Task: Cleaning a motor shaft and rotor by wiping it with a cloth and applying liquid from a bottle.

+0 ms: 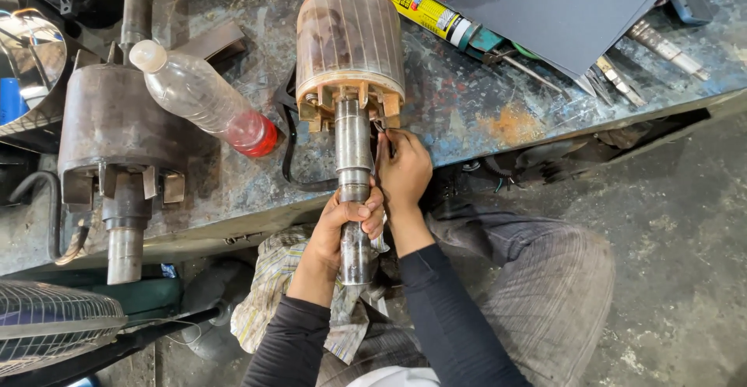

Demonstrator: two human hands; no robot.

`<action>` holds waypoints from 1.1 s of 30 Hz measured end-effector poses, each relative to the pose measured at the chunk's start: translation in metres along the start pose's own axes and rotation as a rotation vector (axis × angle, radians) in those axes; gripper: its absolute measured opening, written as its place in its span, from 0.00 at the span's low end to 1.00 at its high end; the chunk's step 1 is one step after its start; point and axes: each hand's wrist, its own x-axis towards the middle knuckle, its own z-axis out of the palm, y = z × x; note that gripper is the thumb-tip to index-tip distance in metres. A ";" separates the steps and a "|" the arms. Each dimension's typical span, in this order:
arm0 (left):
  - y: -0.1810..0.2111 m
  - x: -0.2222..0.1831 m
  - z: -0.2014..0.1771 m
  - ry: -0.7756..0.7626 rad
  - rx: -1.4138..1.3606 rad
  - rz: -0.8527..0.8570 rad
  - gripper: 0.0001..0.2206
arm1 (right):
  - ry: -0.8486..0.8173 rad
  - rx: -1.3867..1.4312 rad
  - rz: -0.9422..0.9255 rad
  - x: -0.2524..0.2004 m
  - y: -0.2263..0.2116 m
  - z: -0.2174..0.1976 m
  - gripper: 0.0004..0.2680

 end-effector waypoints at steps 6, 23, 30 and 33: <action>-0.001 0.001 0.008 0.007 -0.025 0.017 0.23 | -0.081 0.049 -0.009 -0.001 -0.020 -0.010 0.03; -0.008 0.004 0.017 0.090 0.030 -0.001 0.22 | 0.220 0.329 -0.117 0.009 -0.022 -0.019 0.04; -0.010 0.002 0.034 0.311 0.144 0.005 0.18 | 0.257 0.325 -0.196 0.024 -0.017 -0.016 0.04; -0.001 0.003 0.068 0.341 0.135 -0.003 0.18 | -0.105 0.516 0.535 0.019 -0.023 -0.025 0.10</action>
